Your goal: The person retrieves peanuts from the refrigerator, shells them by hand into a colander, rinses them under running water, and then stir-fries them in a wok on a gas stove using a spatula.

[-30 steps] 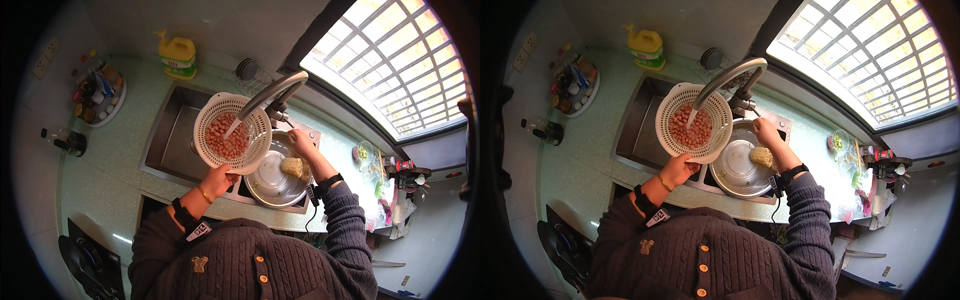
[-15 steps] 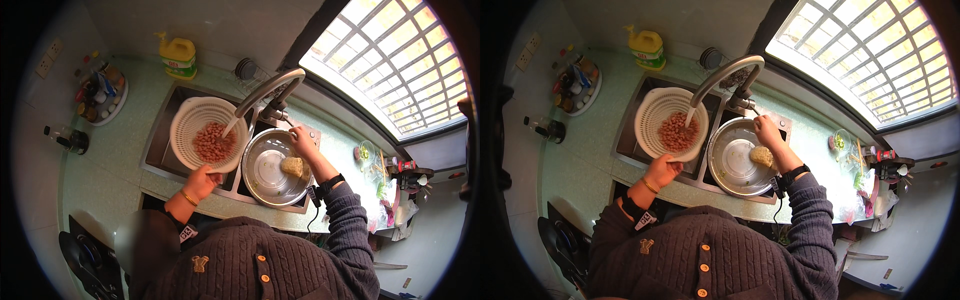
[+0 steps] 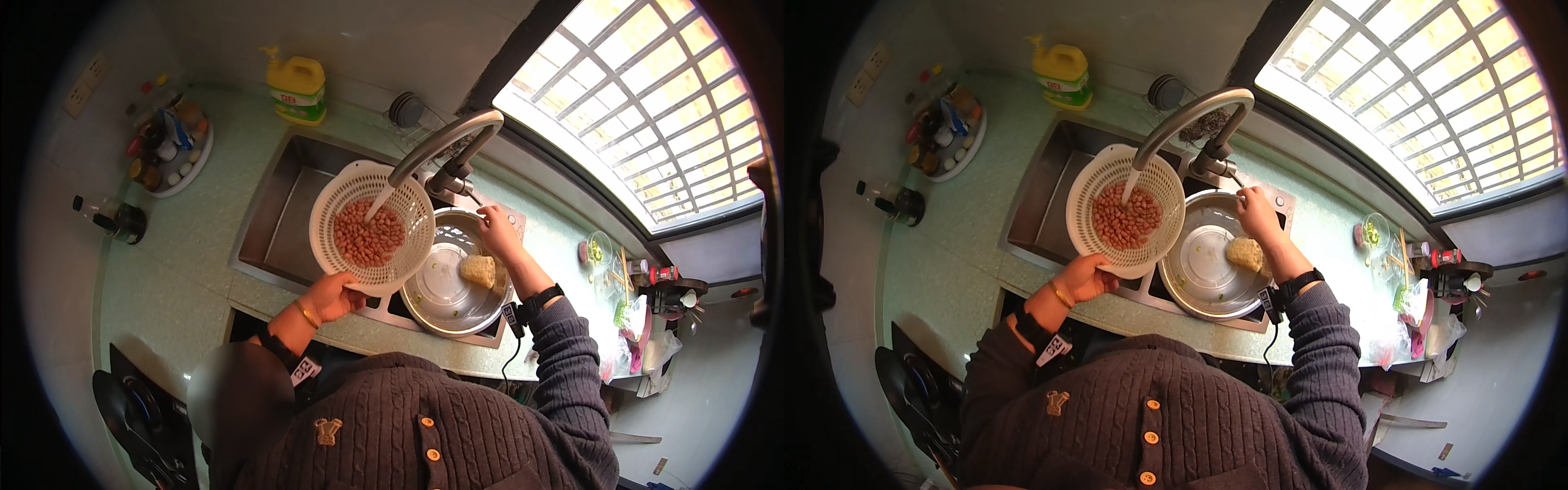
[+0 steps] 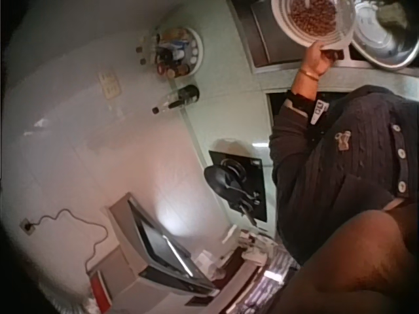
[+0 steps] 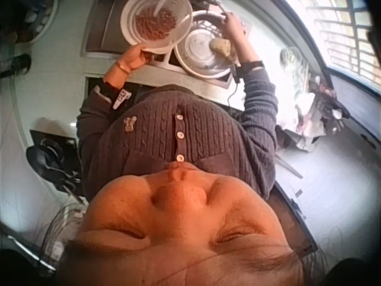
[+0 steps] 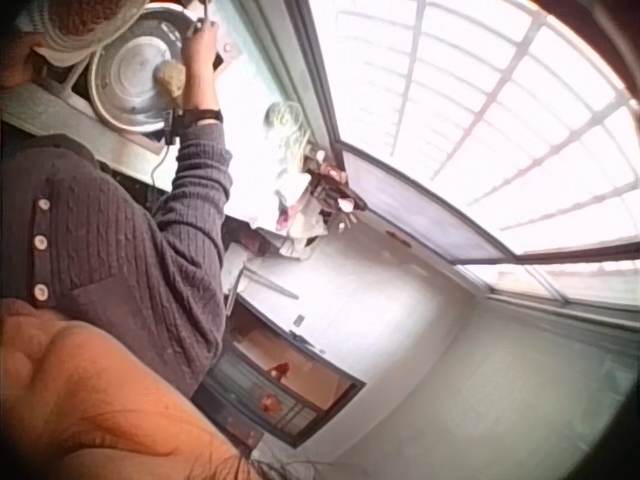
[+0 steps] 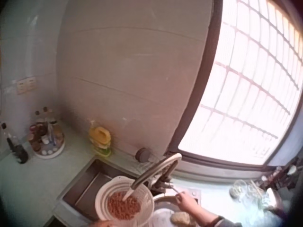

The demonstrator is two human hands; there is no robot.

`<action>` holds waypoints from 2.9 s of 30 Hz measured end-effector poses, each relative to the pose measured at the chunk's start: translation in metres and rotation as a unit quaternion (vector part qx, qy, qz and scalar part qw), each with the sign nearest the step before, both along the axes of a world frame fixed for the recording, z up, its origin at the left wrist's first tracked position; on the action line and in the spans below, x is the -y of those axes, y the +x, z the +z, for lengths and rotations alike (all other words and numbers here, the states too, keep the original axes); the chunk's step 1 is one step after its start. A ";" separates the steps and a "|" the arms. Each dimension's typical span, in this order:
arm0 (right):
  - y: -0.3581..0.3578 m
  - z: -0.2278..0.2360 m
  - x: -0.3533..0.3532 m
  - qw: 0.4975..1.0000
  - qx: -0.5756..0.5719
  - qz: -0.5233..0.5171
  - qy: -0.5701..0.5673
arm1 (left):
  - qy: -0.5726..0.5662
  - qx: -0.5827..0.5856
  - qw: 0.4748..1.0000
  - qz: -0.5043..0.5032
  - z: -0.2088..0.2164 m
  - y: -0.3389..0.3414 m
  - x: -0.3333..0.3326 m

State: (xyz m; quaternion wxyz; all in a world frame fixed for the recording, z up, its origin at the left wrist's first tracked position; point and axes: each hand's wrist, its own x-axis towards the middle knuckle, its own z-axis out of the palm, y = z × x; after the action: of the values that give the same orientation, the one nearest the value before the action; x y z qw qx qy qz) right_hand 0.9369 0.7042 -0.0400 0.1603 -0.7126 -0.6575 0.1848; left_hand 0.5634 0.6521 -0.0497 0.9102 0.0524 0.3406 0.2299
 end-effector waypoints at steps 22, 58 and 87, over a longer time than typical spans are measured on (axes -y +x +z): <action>-0.051 -0.002 -0.053 0.983 -0.119 -0.057 -0.125 | 0.029 -0.111 0.987 0.110 0.005 -0.035 0.027; -0.264 0.004 0.095 0.655 -0.704 -0.109 -0.252 | 0.147 -0.259 0.930 0.217 0.024 -0.069 0.111; -0.331 -0.008 0.094 0.622 -0.745 -0.044 -0.237 | -0.002 -0.121 0.542 0.832 0.022 -0.247 0.577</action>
State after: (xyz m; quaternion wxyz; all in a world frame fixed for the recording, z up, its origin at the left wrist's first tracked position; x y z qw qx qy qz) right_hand 0.6058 0.6106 -0.0485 0.4291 -0.3725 -0.2145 0.7944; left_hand 0.3159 0.0751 -0.0279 0.2604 -0.2285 0.3388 0.8747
